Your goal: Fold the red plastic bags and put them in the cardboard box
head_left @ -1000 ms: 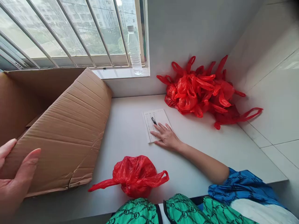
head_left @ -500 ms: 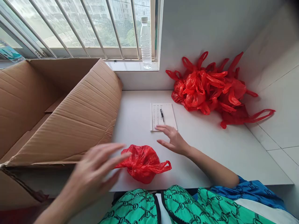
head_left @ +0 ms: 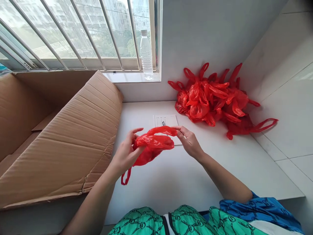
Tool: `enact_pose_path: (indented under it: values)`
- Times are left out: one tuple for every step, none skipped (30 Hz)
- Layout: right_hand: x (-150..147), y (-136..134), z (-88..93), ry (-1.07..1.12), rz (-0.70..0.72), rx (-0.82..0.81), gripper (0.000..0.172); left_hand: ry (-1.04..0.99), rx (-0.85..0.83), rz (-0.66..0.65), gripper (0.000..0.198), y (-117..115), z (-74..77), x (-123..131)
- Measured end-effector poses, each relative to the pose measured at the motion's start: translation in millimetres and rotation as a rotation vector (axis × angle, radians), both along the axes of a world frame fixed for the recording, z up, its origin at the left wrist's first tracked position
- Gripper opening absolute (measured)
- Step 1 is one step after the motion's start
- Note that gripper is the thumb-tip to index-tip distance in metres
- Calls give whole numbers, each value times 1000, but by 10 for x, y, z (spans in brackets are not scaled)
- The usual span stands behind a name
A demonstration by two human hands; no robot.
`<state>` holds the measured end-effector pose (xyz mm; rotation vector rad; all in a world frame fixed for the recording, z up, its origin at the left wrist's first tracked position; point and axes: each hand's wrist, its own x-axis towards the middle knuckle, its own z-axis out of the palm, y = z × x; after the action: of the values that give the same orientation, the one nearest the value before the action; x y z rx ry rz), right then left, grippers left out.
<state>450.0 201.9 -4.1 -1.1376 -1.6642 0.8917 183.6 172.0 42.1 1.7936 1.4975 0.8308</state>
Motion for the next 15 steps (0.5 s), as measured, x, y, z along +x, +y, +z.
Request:
enact_pose_path:
  values:
    - [27, 10, -20, -35, -43, 12, 33, 16, -41, -21, 63, 25, -62, -21]
    - [51, 9, -47, -65, -81, 24, 32, 26, -71, -40, 70, 40, -131, -57]
    - [71, -2, -78, -88, -114, 40, 30, 23, -85, -48, 71, 47, -201, -101]
    - [86, -22, -110, -102, -148, 63, 27, 7, -83, -37, 68, 48, -267, -147]
    - [93, -51, -142, -109, -184, 95, 25, -13, -67, -6, 62, 47, -326, -187]
    - [91, -88, -176, -111, -214, 134, 23, -24, -41, 38, 56, 45, -380, -213]
    - [76, -130, -211, -113, -222, 176, 22, -16, -13, 75, 51, 42, -430, -220]
    - [49, -173, -250, -123, -196, 216, 21, 13, 10, 88, 48, 41, -479, -207]
    - [11, -214, -292, -151, -135, 252, 21, 65, 22, 59, 47, 41, -527, -175]
    - [-36, -247, -338, -200, -42, 286, 27, 132, 22, -4, 47, 44, -576, -129]
    - [-87, -268, -383, -265, 64, 316, 37, 195, 13, -82, 47, 49, -624, -76]
    - [-134, -272, -423, -330, 156, 334, 47, 240, 0, -150, 45, 57, -670, -26]
    - [-173, -259, -454, -376, 219, 330, 54, 261, -17, -188, 41, 68, -712, 12]
    - [-197, -229, -471, -385, 241, 302, 56, 257, -32, -186, 37, 83, -747, 32]
    - [-205, -187, -472, -354, 225, 253, 55, 239, -44, -150, 34, 100, -772, 29]
